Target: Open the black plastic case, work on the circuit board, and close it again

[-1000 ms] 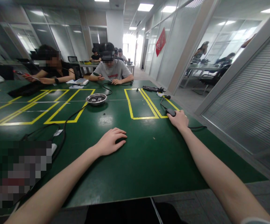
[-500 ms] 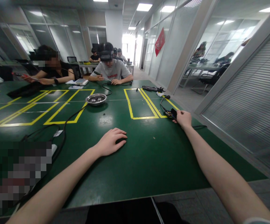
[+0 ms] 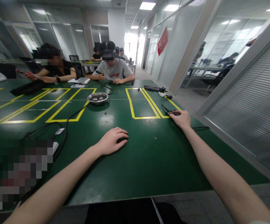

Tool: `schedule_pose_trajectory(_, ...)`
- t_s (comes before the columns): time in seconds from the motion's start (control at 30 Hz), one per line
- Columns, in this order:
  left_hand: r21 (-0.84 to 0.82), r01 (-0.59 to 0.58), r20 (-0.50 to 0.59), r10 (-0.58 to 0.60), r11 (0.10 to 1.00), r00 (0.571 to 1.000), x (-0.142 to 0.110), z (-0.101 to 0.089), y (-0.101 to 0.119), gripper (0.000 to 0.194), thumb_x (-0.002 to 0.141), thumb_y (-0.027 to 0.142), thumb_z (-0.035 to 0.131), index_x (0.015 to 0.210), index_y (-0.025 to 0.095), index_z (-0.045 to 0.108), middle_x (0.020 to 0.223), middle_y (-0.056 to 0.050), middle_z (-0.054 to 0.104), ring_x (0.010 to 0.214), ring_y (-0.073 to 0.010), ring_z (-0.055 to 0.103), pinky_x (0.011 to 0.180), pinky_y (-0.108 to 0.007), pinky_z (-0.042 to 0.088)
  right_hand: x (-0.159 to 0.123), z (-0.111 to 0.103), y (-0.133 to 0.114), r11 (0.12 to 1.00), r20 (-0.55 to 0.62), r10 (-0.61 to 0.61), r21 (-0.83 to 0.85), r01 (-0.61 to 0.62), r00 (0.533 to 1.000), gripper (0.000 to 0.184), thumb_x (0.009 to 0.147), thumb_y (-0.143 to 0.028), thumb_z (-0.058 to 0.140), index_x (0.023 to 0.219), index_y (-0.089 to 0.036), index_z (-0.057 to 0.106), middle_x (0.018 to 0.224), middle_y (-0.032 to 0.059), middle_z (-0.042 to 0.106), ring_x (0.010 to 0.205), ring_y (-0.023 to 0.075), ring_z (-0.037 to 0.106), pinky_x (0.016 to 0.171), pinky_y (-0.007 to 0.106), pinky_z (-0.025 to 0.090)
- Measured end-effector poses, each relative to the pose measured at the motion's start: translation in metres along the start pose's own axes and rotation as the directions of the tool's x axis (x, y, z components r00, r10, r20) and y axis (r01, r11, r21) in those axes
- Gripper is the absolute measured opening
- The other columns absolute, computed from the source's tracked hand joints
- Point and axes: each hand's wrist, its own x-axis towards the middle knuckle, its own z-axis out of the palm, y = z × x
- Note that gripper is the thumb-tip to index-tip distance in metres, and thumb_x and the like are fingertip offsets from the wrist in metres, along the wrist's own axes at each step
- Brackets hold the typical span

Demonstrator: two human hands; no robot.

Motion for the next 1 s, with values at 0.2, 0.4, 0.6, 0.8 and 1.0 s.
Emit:
schedule_pose_trajectory(0.2, -0.002, 0.003, -0.001, -0.003, 1.000, 1.000, 0.000, 0.001, 0.001, 0.020, 0.100, 0.030, 0.061, 0.113, 0.022, 0.074, 0.125, -0.008, 0.073, 0.118, -0.0254, 0.065, 0.105, -0.045, 0.053, -0.001, -0.002, -0.007, 0.981, 0.035, -0.051, -0.186, 0.057, 0.998, 0.044, 0.075, -0.045, 0.074, 0.104, -0.014, 0.083, 0.104, 0.0159, 0.073, 0.091, 0.0314, 0.070, 0.081, 0.040, 0.055)
schedule_pose_trajectory(0.4, -0.004, 0.006, -0.001, -0.006, 1.000, 1.000, -0.001, 0.001, 0.000, 0.020, 0.100, 0.029, 0.061, 0.113, 0.022, 0.074, 0.125, -0.008, 0.073, 0.118, -0.0251, 0.065, 0.105, -0.044, 0.052, -0.002, -0.008, -0.013, 0.957, 0.111, -0.033, -0.282, 0.064, 0.993, 0.040, 0.079, -0.048, 0.071, 0.103, -0.018, 0.085, 0.100, 0.0144, 0.079, 0.092, 0.0330, 0.072, 0.075, 0.038, 0.054)
schedule_pose_trajectory(0.6, -0.006, 0.009, 0.003, -0.009, 1.000, 1.000, -0.001, 0.001, -0.001, 0.020, 0.100, 0.030, 0.060, 0.112, 0.021, 0.074, 0.126, -0.008, 0.073, 0.119, -0.0254, 0.065, 0.105, -0.045, 0.053, -0.003, -0.012, -0.016, 0.970, 0.099, -0.032, -0.238, 0.055, 0.995, 0.043, 0.082, -0.053, 0.070, 0.105, -0.019, 0.084, 0.098, 0.0148, 0.079, 0.093, 0.0333, 0.071, 0.074, 0.038, 0.052)
schedule_pose_trajectory(0.8, -0.003, 0.003, 0.003, -0.003, 1.000, 1.000, -0.001, 0.001, -0.001, 0.020, 0.100, 0.029, 0.061, 0.112, 0.022, 0.074, 0.126, -0.008, 0.073, 0.119, -0.0256, 0.064, 0.105, -0.045, 0.052, -0.004, -0.017, -0.011, 0.974, -0.073, 0.028, -0.223, -0.044, 0.997, 0.042, 0.095, -0.046, 0.058, 0.116, -0.016, 0.078, 0.115, 0.0189, 0.069, 0.094, 0.0313, 0.069, 0.078, 0.039, 0.052)
schedule_pose_trajectory(1.0, -0.009, 0.013, 0.008, -0.013, 1.000, 1.000, 0.000, 0.002, 0.000, 0.020, 0.099, 0.029, 0.062, 0.113, 0.022, 0.074, 0.127, -0.008, 0.072, 0.120, -0.0260, 0.064, 0.105, -0.045, 0.052, -0.008, -0.012, -0.012, 0.941, 0.072, 0.051, -0.338, -0.024, 0.996, 0.043, 0.091, -0.052, 0.064, 0.113, -0.018, 0.079, 0.111, 0.0177, 0.075, 0.098, 0.0347, 0.072, 0.076, 0.039, 0.055)
